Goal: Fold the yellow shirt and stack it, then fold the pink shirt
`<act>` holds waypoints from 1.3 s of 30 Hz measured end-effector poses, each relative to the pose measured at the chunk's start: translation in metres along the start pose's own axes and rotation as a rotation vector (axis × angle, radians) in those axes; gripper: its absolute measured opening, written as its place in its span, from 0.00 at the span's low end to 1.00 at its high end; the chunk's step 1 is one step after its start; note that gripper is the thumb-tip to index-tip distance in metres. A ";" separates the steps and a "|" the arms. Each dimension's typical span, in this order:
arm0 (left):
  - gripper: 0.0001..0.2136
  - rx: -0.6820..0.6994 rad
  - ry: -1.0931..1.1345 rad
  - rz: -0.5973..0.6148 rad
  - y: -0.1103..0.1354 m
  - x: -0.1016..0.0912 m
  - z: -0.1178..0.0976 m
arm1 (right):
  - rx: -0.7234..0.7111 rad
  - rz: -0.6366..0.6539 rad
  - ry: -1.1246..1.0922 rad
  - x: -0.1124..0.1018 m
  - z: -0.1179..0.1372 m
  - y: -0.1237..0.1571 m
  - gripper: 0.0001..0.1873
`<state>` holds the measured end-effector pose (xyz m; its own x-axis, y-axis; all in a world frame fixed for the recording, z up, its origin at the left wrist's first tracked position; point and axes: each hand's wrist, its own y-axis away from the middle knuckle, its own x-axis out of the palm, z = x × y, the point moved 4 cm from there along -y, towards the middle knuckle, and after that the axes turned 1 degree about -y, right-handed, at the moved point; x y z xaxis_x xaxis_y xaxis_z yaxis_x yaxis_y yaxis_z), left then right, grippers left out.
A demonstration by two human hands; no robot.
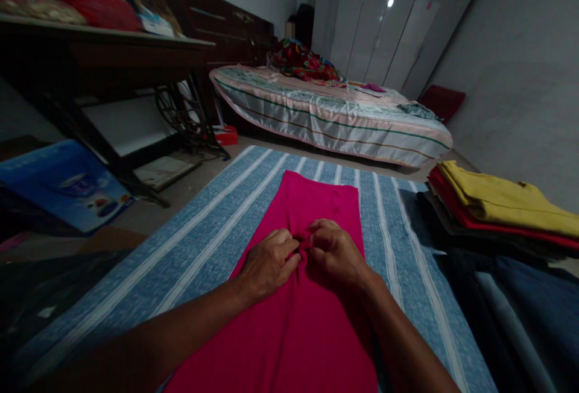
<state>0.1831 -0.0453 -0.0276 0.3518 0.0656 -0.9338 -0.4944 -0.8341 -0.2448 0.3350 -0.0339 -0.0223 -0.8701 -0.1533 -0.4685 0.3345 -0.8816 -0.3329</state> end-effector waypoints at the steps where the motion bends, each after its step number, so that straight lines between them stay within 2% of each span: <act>1: 0.06 -0.006 0.007 -0.001 0.000 0.000 0.000 | -0.015 -0.014 0.007 0.001 0.000 0.000 0.06; 7: 0.03 -0.036 0.031 0.006 -0.001 -0.001 0.002 | -0.141 -0.043 -0.002 0.004 0.007 -0.002 0.06; 12: 0.04 -0.046 0.032 0.009 -0.002 0.000 0.004 | -0.222 -0.043 0.087 0.006 0.009 -0.001 0.07; 23: 0.04 -0.074 0.079 0.008 -0.004 0.002 0.007 | -0.308 -0.050 0.247 0.007 0.003 0.000 0.04; 30: 0.03 -0.107 0.181 -0.031 -0.002 0.001 0.006 | -0.279 -0.041 0.262 0.006 -0.001 0.001 0.01; 35: 0.05 -0.124 0.255 -0.074 -0.001 -0.005 0.004 | -0.220 -0.030 0.272 0.006 -0.002 0.001 0.04; 39: 0.04 -0.084 0.273 -0.095 -0.001 -0.006 0.003 | -0.202 -0.024 0.281 0.006 -0.001 0.001 0.09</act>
<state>0.1787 -0.0435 -0.0223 0.5996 0.0048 -0.8003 -0.3860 -0.8742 -0.2944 0.3305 -0.0350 -0.0260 -0.7544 0.0205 -0.6561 0.4044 -0.7728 -0.4891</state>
